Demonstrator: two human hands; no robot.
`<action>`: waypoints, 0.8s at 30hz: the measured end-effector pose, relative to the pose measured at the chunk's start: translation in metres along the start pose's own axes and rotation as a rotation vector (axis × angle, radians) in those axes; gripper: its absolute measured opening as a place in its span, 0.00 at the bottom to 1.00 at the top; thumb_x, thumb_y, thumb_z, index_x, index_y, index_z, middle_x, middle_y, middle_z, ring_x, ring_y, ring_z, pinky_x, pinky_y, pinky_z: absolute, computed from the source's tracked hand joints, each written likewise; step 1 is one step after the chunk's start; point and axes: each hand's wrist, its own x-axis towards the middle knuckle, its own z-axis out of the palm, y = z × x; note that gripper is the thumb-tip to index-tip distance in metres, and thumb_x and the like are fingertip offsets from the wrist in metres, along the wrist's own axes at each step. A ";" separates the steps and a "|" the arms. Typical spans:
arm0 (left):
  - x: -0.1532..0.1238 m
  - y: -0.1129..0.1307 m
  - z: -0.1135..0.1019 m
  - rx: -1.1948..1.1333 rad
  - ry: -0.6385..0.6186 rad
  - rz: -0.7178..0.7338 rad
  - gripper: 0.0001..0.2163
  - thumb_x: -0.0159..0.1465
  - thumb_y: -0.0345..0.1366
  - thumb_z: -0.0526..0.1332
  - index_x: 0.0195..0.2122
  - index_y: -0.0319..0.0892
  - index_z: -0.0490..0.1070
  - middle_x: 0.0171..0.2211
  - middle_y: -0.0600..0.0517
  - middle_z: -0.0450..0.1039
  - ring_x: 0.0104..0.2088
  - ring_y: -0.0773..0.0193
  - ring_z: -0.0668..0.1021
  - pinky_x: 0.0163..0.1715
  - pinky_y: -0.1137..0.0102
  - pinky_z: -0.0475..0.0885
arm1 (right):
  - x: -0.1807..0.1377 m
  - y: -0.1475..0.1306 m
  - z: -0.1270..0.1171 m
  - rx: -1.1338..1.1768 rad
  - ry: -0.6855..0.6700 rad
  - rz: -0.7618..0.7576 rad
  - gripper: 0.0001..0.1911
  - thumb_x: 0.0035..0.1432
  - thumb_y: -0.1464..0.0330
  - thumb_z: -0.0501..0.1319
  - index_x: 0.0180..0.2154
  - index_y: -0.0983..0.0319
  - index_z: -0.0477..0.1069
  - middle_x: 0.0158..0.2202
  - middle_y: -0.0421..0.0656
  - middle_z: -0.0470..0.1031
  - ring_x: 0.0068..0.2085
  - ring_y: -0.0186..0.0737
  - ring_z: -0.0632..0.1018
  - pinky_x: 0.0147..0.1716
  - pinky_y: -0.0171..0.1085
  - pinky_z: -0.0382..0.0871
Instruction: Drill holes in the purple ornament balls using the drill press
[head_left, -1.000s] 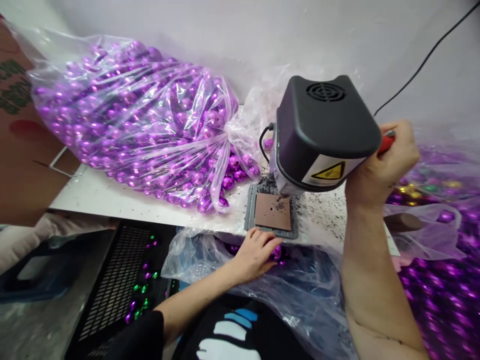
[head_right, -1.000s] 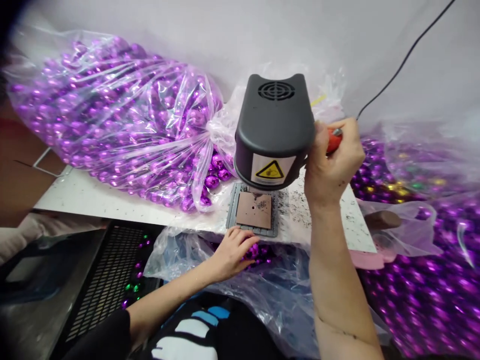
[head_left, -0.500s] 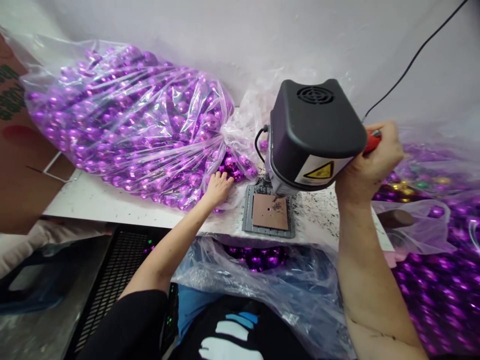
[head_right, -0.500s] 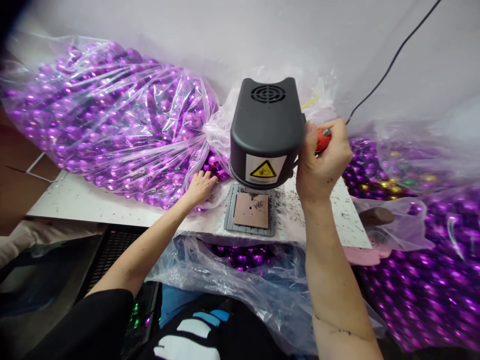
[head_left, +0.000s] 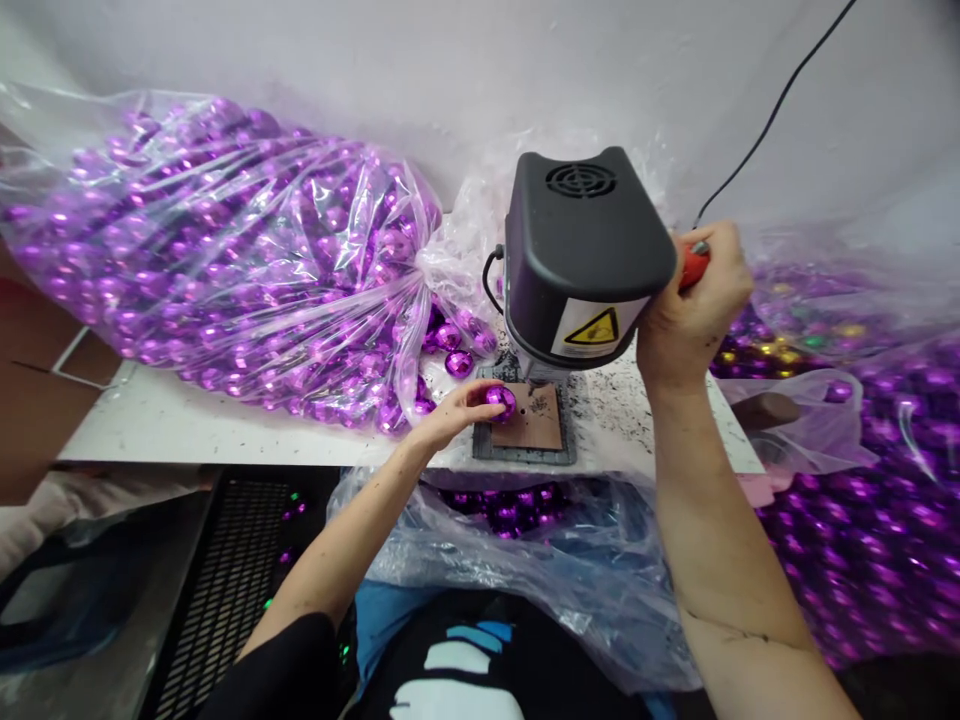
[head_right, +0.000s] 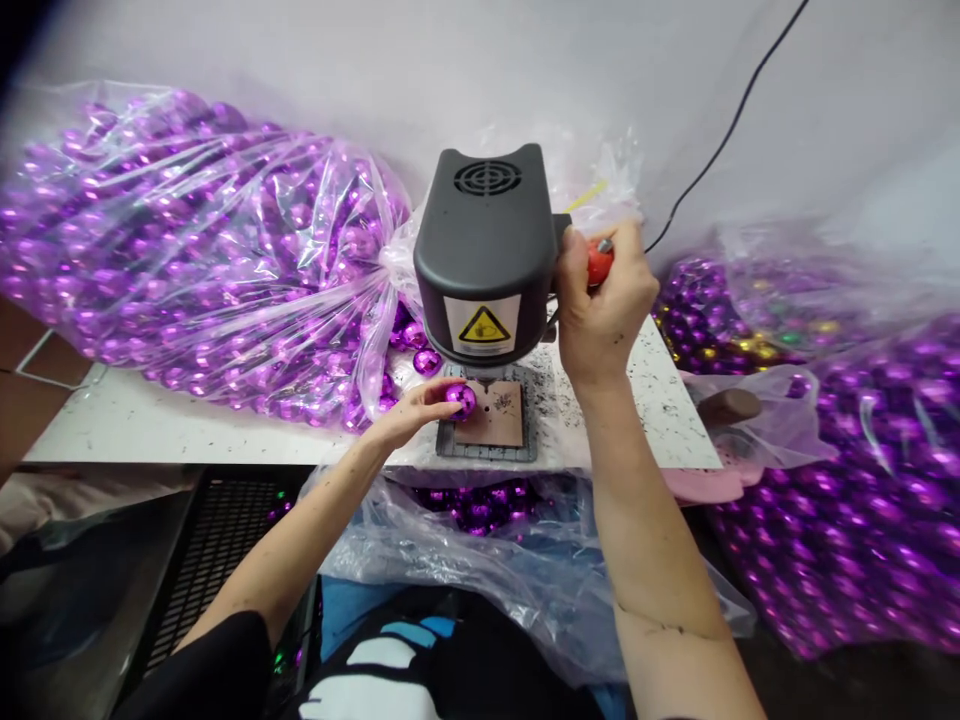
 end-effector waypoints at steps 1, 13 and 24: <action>0.004 -0.004 0.001 -0.020 0.006 -0.004 0.26 0.53 0.44 0.74 0.52 0.43 0.75 0.48 0.47 0.78 0.49 0.57 0.78 0.54 0.59 0.71 | 0.000 0.000 0.000 0.007 -0.008 0.004 0.21 0.64 0.50 0.54 0.29 0.60 0.61 0.22 0.33 0.59 0.26 0.27 0.60 0.29 0.34 0.55; 0.020 -0.021 0.022 0.186 0.138 0.260 0.21 0.60 0.42 0.69 0.52 0.43 0.67 0.48 0.47 0.76 0.45 0.59 0.79 0.48 0.63 0.74 | 0.000 -0.005 -0.001 0.018 -0.034 0.049 0.19 0.63 0.51 0.54 0.29 0.58 0.57 0.22 0.34 0.58 0.27 0.30 0.58 0.30 0.35 0.55; 0.012 -0.027 0.044 0.739 0.139 0.535 0.16 0.67 0.36 0.64 0.53 0.42 0.64 0.53 0.42 0.69 0.54 0.53 0.73 0.53 0.58 0.71 | 0.000 -0.004 -0.001 0.001 -0.025 0.045 0.20 0.63 0.51 0.53 0.29 0.58 0.58 0.23 0.35 0.58 0.28 0.29 0.58 0.30 0.34 0.56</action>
